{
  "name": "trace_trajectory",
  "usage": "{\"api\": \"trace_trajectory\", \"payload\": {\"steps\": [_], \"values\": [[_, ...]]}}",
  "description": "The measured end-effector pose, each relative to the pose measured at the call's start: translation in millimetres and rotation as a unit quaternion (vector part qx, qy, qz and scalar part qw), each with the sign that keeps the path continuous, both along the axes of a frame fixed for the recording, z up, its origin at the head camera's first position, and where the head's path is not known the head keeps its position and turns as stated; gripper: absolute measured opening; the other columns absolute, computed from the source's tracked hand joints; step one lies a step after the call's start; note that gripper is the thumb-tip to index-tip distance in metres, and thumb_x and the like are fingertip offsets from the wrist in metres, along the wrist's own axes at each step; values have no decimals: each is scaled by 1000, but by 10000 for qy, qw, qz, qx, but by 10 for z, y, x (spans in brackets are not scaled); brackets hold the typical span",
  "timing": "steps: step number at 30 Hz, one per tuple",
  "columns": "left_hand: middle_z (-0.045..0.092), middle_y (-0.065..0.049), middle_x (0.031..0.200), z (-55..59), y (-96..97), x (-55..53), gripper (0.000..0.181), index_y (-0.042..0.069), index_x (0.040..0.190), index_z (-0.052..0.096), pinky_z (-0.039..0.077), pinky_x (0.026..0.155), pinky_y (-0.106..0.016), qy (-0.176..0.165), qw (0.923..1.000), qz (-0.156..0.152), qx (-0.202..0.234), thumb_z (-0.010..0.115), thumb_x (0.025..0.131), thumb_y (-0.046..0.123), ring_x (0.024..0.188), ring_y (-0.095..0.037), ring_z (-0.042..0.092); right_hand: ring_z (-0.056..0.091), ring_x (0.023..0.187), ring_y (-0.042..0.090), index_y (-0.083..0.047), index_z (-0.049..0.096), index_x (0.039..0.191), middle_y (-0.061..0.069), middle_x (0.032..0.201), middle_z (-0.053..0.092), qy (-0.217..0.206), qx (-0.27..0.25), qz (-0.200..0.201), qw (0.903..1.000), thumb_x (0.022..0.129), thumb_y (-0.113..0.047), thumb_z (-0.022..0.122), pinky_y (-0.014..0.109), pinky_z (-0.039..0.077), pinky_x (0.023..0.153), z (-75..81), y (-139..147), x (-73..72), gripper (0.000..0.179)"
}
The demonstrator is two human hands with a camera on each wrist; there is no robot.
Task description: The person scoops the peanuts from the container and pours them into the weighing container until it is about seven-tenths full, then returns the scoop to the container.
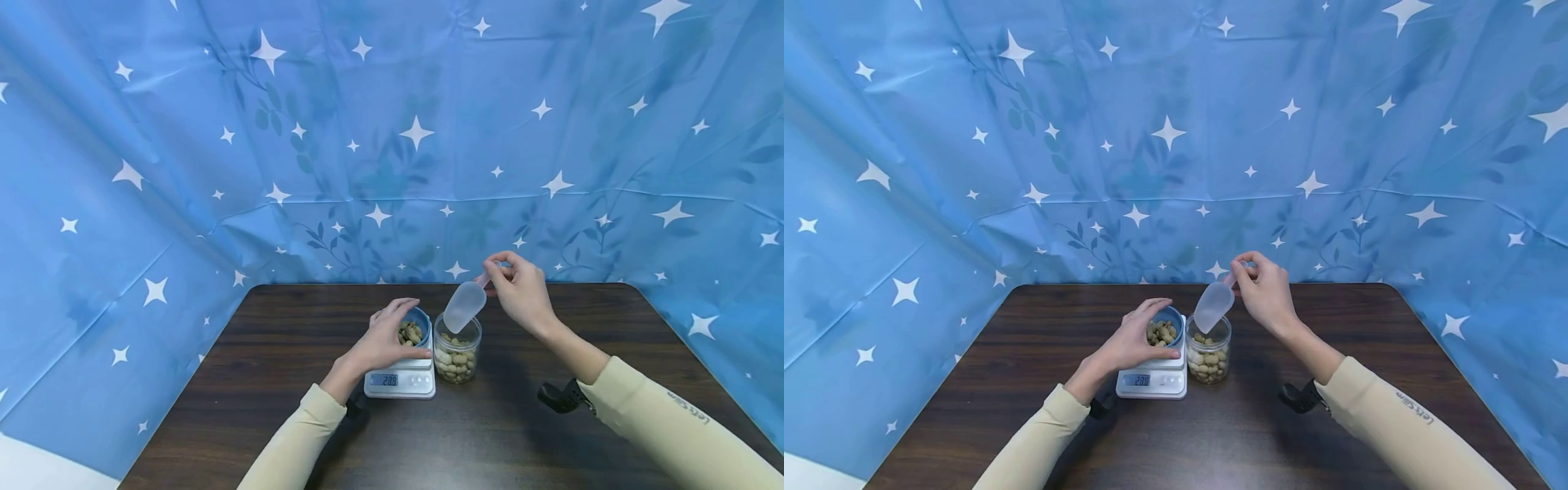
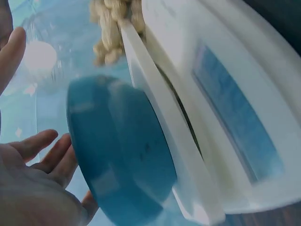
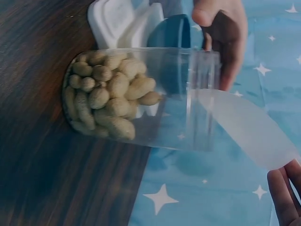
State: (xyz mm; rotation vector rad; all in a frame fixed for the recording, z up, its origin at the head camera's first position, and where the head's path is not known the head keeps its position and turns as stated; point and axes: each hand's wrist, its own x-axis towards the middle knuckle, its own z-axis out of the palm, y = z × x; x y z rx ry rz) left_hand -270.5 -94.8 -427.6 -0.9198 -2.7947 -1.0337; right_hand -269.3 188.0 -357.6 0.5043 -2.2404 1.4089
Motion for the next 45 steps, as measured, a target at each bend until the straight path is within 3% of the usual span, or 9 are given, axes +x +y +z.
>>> {"api": "trace_trajectory", "payload": {"steps": [6, 8, 11, 14, 22, 30, 36, 41, 45], "values": [[44, -4, 157, 4, 193, 45, 94, 14, 159, 38, 17, 118, -60, -6, 9999, -147, 58, 83, 85, 51, 143, -22, 41, 74, 67, 22, 1, 65, 109, 9, 85, 77, 481, 725, -38, 9962, 107, -14, 59, 25, 56, 55, -130, -49, 6, 16], [46, -3, 156, -2, 255, 51, 94, 13, 159, 38, 20, 118, -59, 60, 9998, -182, 35, 83, 85, 50, 142, -21, 42, 72, 61, 18, -1, 65, 108, 7, 84, 77, 665, 927, -6, 9935, 106, -12, 60, 24, 50, 47, -172, -69, 11, 13], [50, -3, 153, -4, 334, 57, 95, 12, 158, 38, 23, 117, -58, 167, 9997, -200, -30, 84, 84, 49, 141, -19, 45, 53, 41, 6, -3, 66, 107, 4, 79, 75, 940, 1169, 104, 9886, 105, -11, 61, 24, 37, 38, -227, -98, 13, 9], [53, -5, 150, 0, 391, 62, 95, 10, 157, 40, 25, 117, -57, 201, 9996, -172, -58, 85, 83, 48, 138, -20, 48, 31, 36, 2, -6, 65, 106, 2, 78, 74, 1228, 1413, 241, 9820, 104, -8, 63, 24, 29, 37, -283, -127, 10, 5], [58, -4, 144, -48, 468, 52, 94, 8, 156, 42, 30, 116, -53, 104, 9995, -87, -273, 85, 83, 50, 131, -22, 55, 51, 53, 0, -7, 65, 104, 3, 78, 69, 1841, 1880, 491, 9635, 99, -1, 67, 24, 44, 48, -423, -187, 24, 9], [60, -4, 140, -44, 483, 52, 92, 7, 154, 44, 31, 115, -50, 153, 9997, -105, -176, 85, 83, 50, 125, -20, 58, 62, 58, 9, -7, 65, 105, 6, 81, 71, 1632, 1872, 863, 9648, 99, -1, 66, 24, 49, 52, -496, -216, 20, 8], [59, -6, 143, -32, 472, 57, 92, 8, 154, 44, 32, 114, -51, 133, 9998, -71, -117, 85, 83, 49, 127, -20, 57, 52, 54, 3, -10, 67, 105, -4, 75, 67, 1119, 1822, 1189, 9696, 104, -8, 62, 26, 45, 51, -466, -244, -37, 6], [59, -5, 143, -39, 475, 64, 88, 9, 152, 47, 33, 113, -56, 134, 9999, -35, -83, 87, 83, 45, 126, -20, 57, 66, 64, 12, -7, 67, 109, -4, 74, 68, 262, 1509, 1029, 9828, 107, -14, 57, 29, 53, 59, -460, -247, -40, 12], [59, -5, 143, -43, 482, 69, 86, 9, 152, 47, 33, 112, -58, 133, 9999, -61, -85, 86, 83, 45, 126, -20, 58, 65, 62, 15, -6, 68, 109, -3, 72, 67, 7, 1524, 665, 9861, 108, -16, 57, 30, 51, 57, -462, -272, -53, 15]]}}
